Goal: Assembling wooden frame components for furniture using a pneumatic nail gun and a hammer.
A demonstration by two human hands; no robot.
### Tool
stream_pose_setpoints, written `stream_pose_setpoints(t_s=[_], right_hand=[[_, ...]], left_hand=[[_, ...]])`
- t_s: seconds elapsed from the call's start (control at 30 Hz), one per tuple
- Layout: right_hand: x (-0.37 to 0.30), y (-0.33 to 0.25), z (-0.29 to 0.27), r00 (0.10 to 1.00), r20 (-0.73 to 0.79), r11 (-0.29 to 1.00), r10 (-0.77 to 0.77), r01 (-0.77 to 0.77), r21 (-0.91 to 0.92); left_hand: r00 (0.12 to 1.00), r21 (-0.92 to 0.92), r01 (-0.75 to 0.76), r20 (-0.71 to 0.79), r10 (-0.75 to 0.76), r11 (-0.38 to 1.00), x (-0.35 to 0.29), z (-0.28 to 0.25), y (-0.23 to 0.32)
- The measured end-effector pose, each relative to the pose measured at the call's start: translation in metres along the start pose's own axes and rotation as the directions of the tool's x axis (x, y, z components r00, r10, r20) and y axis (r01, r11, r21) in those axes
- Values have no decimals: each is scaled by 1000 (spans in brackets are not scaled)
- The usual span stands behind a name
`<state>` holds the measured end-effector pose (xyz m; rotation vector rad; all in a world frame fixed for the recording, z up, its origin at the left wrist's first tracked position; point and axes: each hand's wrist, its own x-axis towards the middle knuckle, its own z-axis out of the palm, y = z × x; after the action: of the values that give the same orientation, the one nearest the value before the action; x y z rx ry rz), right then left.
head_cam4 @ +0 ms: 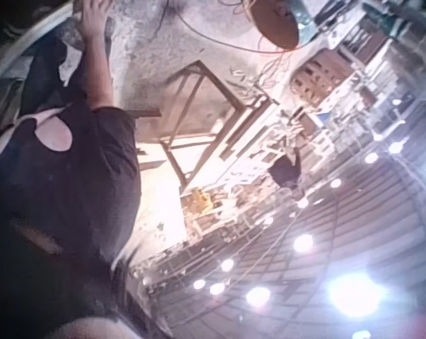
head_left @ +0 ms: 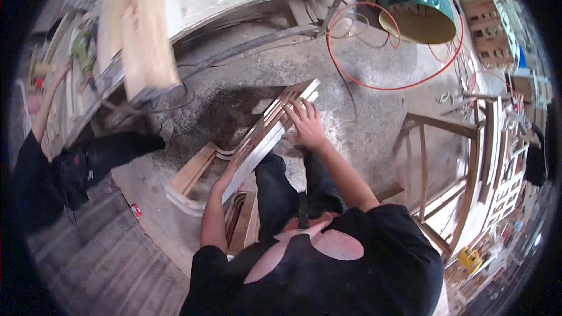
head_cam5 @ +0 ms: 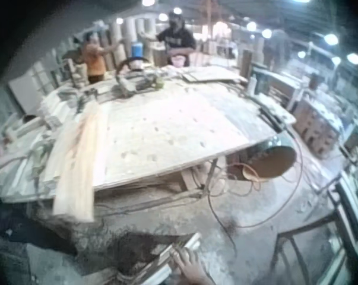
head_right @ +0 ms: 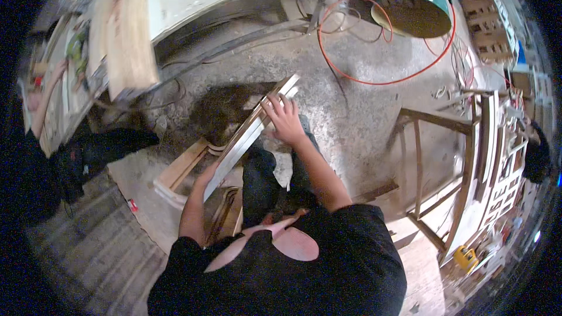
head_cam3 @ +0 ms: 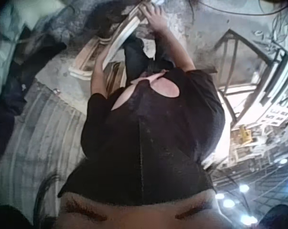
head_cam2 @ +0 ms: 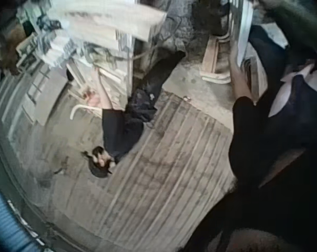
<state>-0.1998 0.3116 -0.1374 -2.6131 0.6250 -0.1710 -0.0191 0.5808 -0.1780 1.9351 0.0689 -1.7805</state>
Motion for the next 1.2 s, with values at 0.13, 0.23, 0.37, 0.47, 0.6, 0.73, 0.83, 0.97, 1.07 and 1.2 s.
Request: stream_pose_setpoints(t_s=[0.13,0.23,0.37,0.47,0.6,0.73,0.83,0.97,1.07,1.2], right_hand=[[-69,11,71,793,-211,788,572,-459,411],[-99,53,152,305,33,207,952,-717,665],[-60,69,251,355,602,-536,715,-274,798],[-16,80,333,464,547,-423,696,-351,835],[24,73,400,707,518,-795,481,103,598],[34,-55,381,645,525,-780,555,184,599],[37,-14,344,622,452,-718,640,275,639],[-25,85,255,614,339,-637,713,365,679],[-29,88,194,598,285,-596,749,418,686],[-77,167,87,620,192,-555,760,468,688]], left_hand=[[993,-41,121,-4,-121,992,8,-49,-43],[999,-21,26,48,-25,999,10,-44,-12],[957,-95,273,-80,-280,957,-11,-51,23],[972,-77,237,14,-236,969,-5,-60,22],[911,52,354,-246,-332,934,-12,-64,-6],[976,216,154,-186,-114,964,-17,-95,-77],[957,253,283,-131,-257,925,5,-80,-70],[990,469,125,-115,-80,874,-18,-58,-57],[996,337,86,-16,-85,938,-63,-23,5],[867,316,-466,351,355,826,-114,6,68]])
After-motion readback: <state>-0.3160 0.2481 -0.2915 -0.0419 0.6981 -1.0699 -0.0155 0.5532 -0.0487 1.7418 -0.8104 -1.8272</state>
